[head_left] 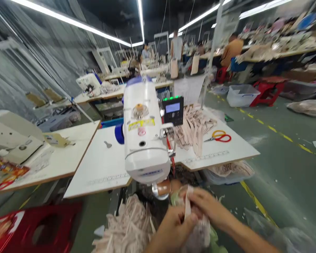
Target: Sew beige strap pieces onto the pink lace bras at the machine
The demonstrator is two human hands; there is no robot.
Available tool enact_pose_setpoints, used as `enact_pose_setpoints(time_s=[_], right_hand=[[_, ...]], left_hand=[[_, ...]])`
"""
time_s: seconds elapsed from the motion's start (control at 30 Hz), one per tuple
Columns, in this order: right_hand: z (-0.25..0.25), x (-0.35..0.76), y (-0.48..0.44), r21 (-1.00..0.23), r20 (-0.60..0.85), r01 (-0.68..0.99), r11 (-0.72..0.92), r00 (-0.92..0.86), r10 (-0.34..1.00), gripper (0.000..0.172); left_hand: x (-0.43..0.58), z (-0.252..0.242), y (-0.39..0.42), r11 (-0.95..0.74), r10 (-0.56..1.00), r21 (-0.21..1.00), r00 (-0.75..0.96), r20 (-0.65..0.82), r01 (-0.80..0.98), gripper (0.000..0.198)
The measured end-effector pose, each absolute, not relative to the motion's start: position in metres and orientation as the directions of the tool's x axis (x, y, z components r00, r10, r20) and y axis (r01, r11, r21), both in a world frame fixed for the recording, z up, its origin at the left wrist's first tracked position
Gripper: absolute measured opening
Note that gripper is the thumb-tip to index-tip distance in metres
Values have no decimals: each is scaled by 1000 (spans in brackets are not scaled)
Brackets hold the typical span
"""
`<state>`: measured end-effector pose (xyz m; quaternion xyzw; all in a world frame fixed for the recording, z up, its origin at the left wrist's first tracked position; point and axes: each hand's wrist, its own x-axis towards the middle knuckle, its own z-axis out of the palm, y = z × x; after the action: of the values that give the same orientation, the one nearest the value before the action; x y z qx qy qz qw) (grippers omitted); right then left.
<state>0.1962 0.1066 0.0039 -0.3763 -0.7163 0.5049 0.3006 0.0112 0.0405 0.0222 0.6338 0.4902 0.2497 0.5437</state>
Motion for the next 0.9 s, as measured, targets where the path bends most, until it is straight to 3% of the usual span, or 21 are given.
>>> enact_pose_setpoints(time_s=[0.07,0.1,0.2,0.27,0.37,0.67,0.9], right_hand=[[3,191,107,-993,-42,115,7,-421,906,50],[4,188,110,-995,-97,40,-88,-344,934,51],[11,180,130,-957,-230,-120,-264,-245,942,45],[18,174,143,-949,-237,-121,-292,-340,910,36],[29,162,153,-957,-205,-95,-275,-449,870,33],[28,144,168,-976,-166,-62,-208,-400,901,37],[27,149,171,-987,-154,22,-160,-429,890,36]], left_hand=[[6,21,35,38,915,933,363,-177,358,32],[2,21,34,-55,933,916,348,-95,398,33],[-13,23,35,-331,943,706,244,226,627,36],[-20,26,38,-310,933,545,138,333,779,38],[-23,32,41,-168,942,464,3,336,870,37],[-49,39,45,-35,994,721,98,-46,692,41],[-35,45,38,14,999,844,31,-36,535,34]])
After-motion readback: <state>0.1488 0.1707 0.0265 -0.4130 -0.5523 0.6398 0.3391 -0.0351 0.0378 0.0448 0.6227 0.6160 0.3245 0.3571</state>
